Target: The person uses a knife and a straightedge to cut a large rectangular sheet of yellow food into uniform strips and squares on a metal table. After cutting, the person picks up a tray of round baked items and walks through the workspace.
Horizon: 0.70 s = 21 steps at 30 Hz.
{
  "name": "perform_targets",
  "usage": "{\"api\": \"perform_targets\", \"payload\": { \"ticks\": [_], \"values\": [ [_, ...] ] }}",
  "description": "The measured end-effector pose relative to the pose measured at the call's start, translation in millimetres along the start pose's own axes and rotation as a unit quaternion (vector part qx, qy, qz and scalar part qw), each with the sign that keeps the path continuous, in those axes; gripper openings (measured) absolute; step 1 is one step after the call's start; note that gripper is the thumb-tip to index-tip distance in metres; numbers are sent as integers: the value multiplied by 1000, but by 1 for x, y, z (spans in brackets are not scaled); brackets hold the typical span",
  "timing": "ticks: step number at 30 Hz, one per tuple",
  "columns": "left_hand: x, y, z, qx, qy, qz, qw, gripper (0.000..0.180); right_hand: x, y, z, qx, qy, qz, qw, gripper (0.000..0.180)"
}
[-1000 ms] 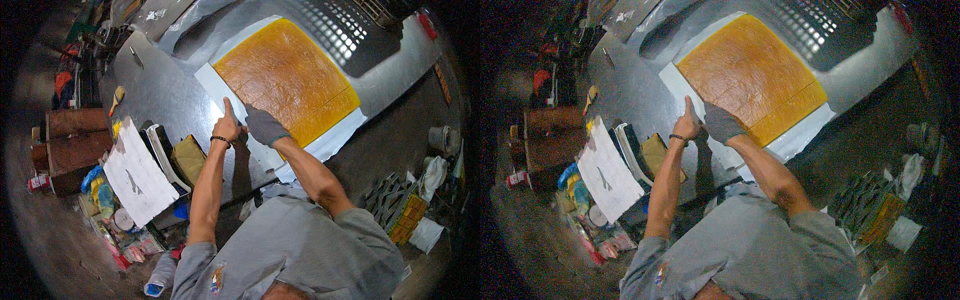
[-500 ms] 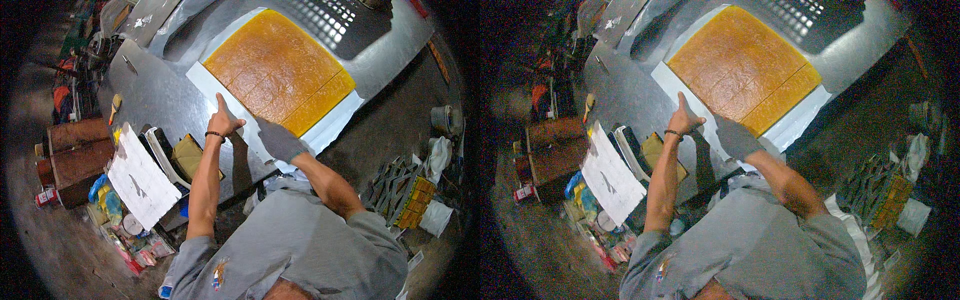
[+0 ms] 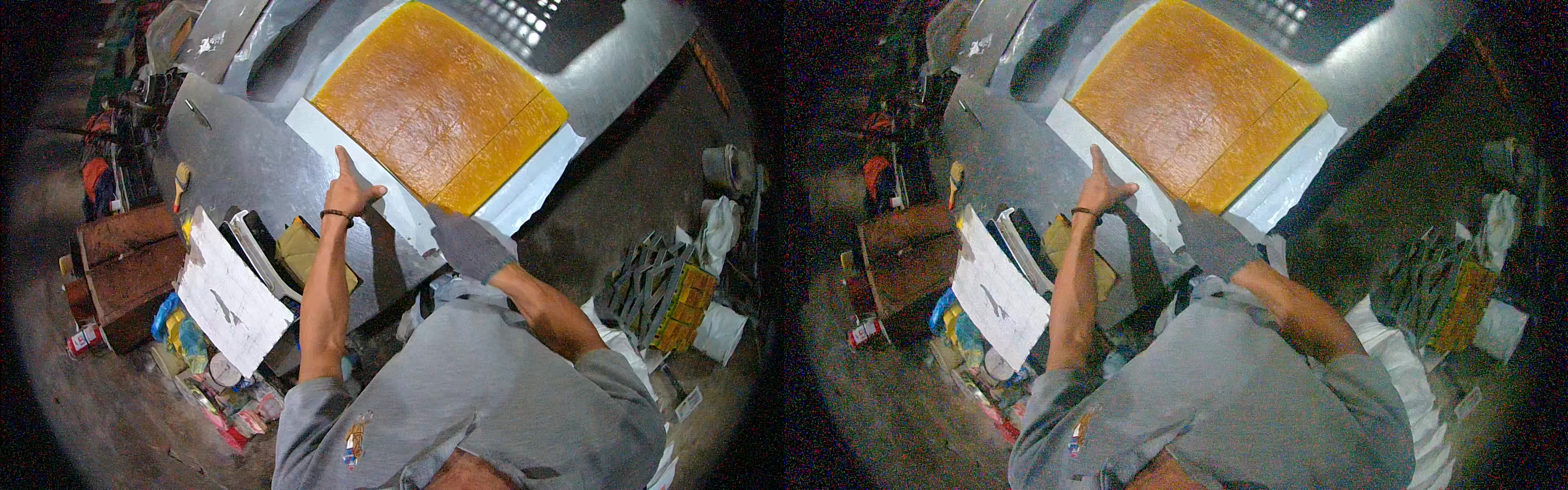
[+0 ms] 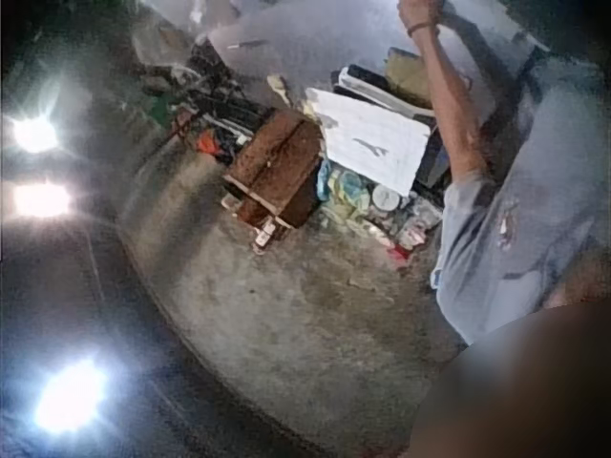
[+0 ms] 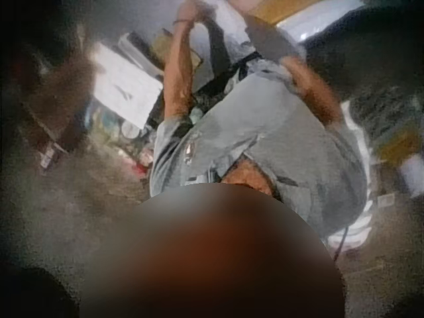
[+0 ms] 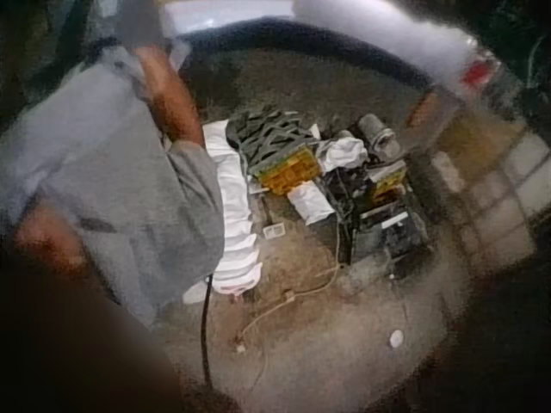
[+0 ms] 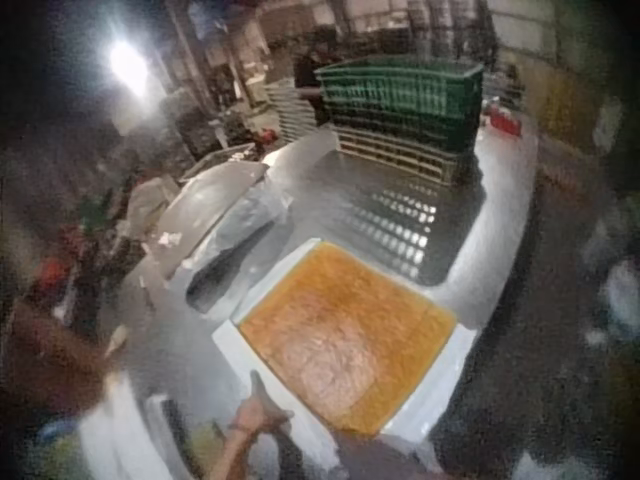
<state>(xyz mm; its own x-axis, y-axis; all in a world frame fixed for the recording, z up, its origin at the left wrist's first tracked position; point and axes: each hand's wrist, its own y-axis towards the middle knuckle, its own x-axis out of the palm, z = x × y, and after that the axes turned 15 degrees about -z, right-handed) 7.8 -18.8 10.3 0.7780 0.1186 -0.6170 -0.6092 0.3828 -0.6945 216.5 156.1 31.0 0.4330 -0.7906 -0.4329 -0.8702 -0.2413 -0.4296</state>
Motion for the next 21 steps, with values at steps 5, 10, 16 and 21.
{"api": "perform_targets", "payload": {
  "ticks": [5,10,16,21],
  "values": [
    [-2,1,5,-11,10,-12,1000,140,-4,15,3,7,3,-24,1000,41],
    [-5,-6,11,-36,12,-25,999,140,11,-49,9,31,-40,-17,999,39],
    [7,15,-19,39,10,23,999,139,13,-22,18,-5,-1,-3,1000,50],
    [3,6,-10,-9,-29,-15,999,139,23,-71,21,26,-82,5,996,53]
  ]
}}
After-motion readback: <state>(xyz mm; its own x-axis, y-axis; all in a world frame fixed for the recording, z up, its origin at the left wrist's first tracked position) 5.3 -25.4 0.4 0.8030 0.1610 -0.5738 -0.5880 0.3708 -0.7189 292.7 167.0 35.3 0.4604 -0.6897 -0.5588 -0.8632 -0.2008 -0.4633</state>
